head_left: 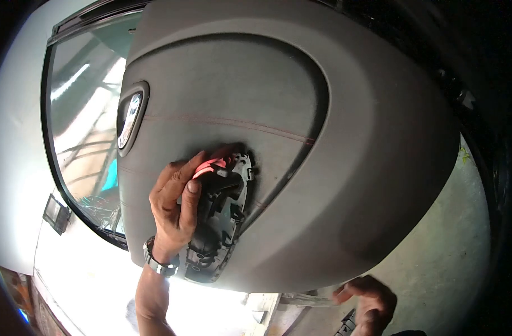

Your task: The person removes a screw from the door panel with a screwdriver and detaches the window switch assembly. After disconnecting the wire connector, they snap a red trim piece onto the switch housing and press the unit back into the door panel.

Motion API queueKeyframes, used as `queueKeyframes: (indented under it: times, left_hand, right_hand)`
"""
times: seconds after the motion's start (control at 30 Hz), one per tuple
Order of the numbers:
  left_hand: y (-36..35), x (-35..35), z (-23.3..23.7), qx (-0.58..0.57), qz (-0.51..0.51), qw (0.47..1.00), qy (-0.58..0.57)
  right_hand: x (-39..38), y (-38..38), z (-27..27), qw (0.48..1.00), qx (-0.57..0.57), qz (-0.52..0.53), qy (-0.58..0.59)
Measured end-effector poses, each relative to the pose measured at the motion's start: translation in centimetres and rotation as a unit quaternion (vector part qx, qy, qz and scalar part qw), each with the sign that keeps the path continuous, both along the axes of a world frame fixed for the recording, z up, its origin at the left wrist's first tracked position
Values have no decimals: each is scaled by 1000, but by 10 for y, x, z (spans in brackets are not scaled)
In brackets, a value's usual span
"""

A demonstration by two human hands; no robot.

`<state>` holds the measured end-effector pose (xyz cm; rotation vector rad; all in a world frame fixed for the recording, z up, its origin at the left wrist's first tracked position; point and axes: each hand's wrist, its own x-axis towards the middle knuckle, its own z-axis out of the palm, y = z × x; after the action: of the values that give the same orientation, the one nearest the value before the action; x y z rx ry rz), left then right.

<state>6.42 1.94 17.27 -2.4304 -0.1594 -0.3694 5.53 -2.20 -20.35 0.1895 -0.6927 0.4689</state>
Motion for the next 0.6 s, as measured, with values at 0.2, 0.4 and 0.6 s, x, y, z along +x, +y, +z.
queueKeyframes:
  times: [0.2,0.4,0.6]
  left_hand:
    - [5,-4,2,-4,1,1000,1]
    - [7,-2,-1,-10,-29,1000,3]
    - [7,-2,0,-13,-27,1000,6]
  right_hand:
    - [14,-13,109,988,115,102,-25]
    - [44,17,180,984,116,131,-25]
    - [48,34,199,974,125,182,-45]
